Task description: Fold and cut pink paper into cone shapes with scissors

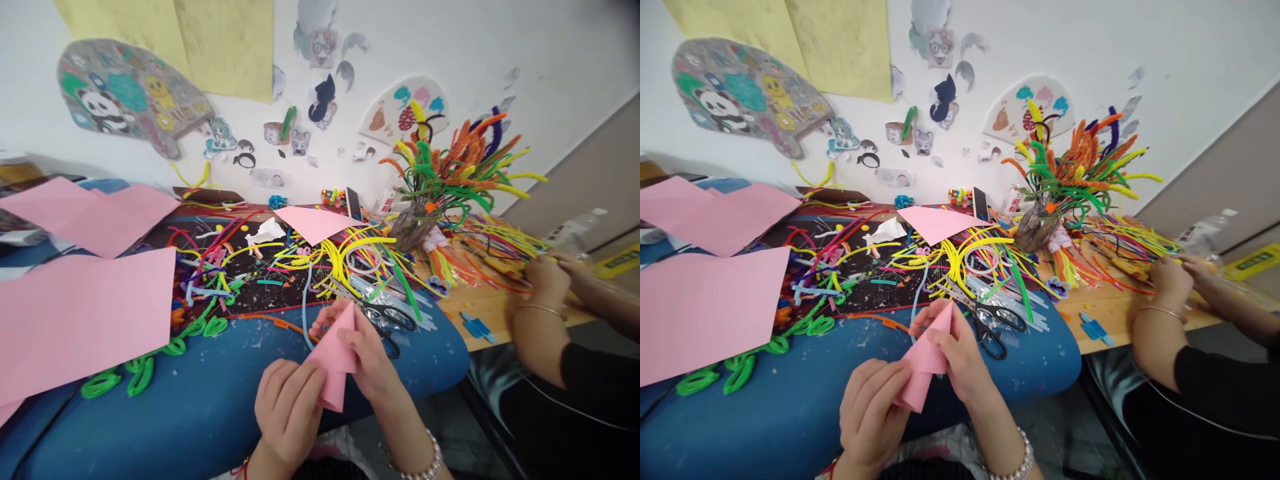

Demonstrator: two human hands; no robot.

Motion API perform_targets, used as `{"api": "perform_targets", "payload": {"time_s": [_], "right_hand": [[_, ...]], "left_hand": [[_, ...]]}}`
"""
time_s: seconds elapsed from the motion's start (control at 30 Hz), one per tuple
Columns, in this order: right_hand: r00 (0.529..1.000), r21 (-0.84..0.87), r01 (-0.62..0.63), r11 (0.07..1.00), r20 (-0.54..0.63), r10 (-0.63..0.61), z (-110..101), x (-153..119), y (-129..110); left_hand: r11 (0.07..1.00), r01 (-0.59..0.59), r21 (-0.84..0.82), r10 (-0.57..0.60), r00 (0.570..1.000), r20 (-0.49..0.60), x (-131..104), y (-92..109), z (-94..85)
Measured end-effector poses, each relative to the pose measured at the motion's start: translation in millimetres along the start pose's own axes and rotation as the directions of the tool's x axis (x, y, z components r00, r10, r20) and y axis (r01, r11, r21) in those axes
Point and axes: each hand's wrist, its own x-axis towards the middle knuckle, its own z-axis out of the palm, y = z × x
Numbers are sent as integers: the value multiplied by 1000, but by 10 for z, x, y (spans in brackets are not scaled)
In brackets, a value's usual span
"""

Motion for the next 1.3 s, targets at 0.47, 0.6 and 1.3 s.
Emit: {"api": "perform_targets", "payload": {"time_s": [0.47,0.6,1.3], "right_hand": [[992,-121,2,993,-124,-17,-68,-196,-18],[982,-150,62,987,-167,-87,-129,-254,10],[839,-855,436,282,272,-471,-67,-456,96]], "left_hand": [[955,151,-254,-159,987,-11,126,102,-121],[727,524,-443,-606,793,-57,114,138,-76],[225,917,-329,-797,367,479,48,216,-144]]}}
